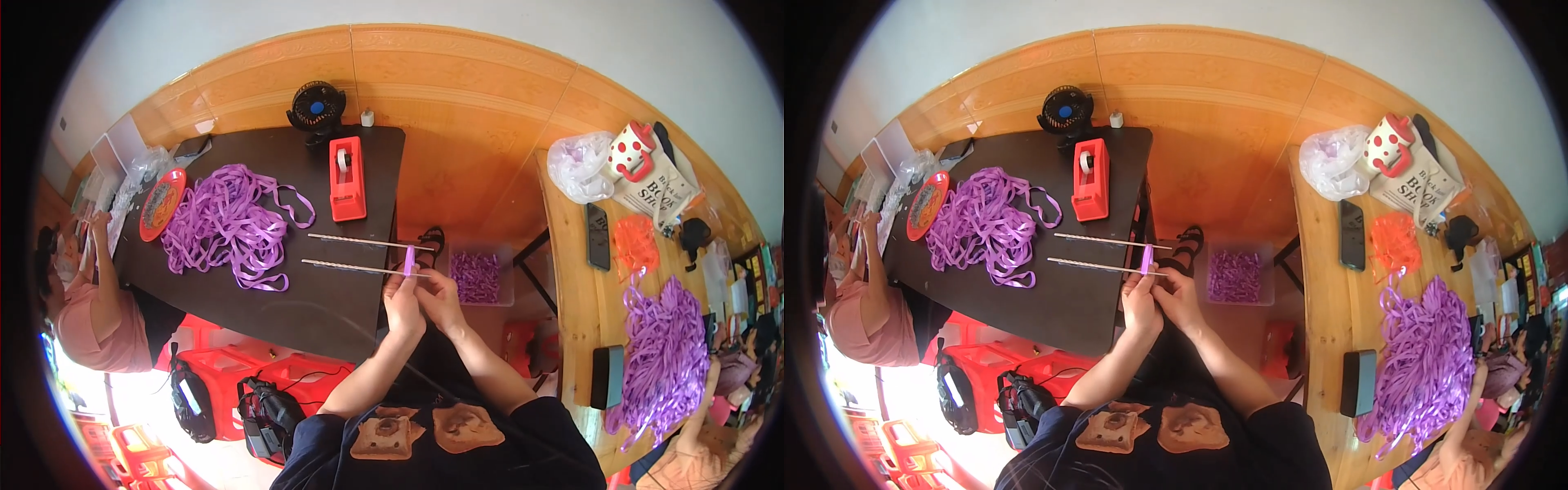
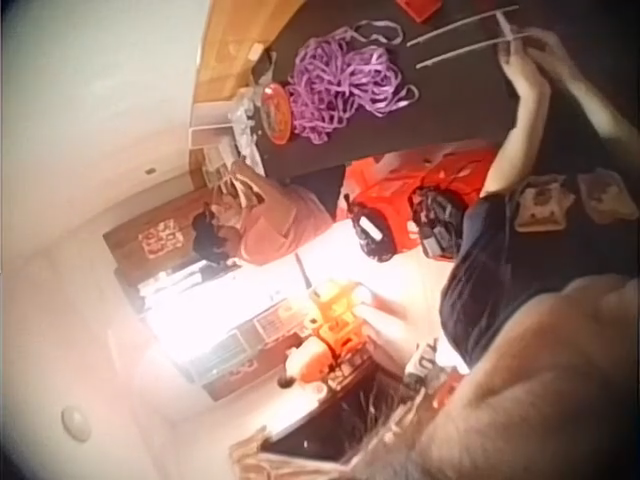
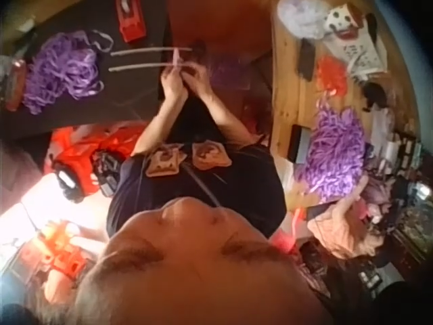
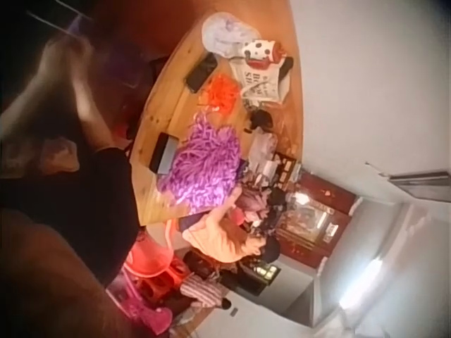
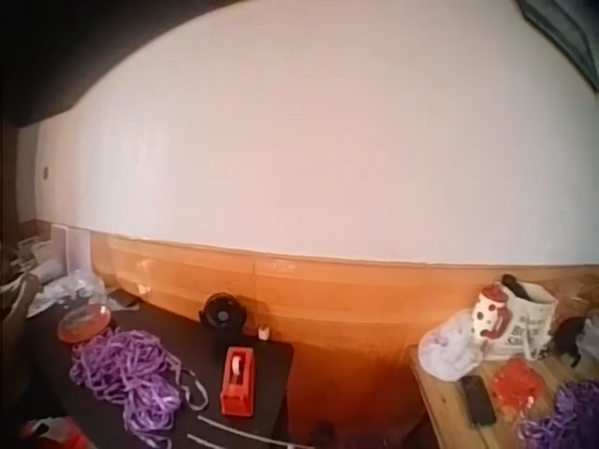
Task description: Tying purple ribbons onto metal rods to create bows or bundles.
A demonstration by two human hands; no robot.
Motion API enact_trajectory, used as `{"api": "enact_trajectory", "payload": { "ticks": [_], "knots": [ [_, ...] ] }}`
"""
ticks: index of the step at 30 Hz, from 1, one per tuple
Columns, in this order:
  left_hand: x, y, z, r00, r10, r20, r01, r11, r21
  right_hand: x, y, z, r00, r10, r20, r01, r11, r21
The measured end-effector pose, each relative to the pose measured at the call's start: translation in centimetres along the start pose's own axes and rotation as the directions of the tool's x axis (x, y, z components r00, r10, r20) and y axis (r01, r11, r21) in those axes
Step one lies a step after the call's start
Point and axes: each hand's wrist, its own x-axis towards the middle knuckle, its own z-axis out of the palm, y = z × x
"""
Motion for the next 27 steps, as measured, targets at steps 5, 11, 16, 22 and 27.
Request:
{"api": "enact_trajectory", "payload": {
  "ticks": [5, 11, 16, 22, 27],
  "knots": [
    [-1.0, 1.4, 0.8, 1.0, -0.005, -0.007, 0.005, 0.999, 0.045, -0.9, -0.3, 1.4, 0.993, 0.097, -0.062, -0.088, 0.987, 0.138],
    [-2.1, 3.3, 1.0, 0.996, -0.054, 0.067, 0.045, 0.989, 0.139, -1.1, -0.6, 2.4, 0.987, 0.156, -0.045, -0.131, 0.929, 0.347],
    [-3.3, 6.4, 2.1, 0.984, -0.154, 0.09, 0.131, 0.966, 0.223, -1.4, -2.0, 3.4, 0.982, 0.186, -0.043, -0.155, 0.906, 0.395],
    [-1.8, 7.9, 0.3, 0.909, -0.383, 0.165, 0.347, 0.915, 0.206, -1.3, -2.6, 3.6, 0.961, 0.255, -0.106, -0.201, 0.909, 0.364],
    [-1.8, 9.1, 0.4, 0.833, -0.492, 0.254, 0.479, 0.87, 0.115, -2.4, -5.5, 3.7, 0.978, 0.186, -0.094, -0.143, 0.929, 0.342]
  ]
}}
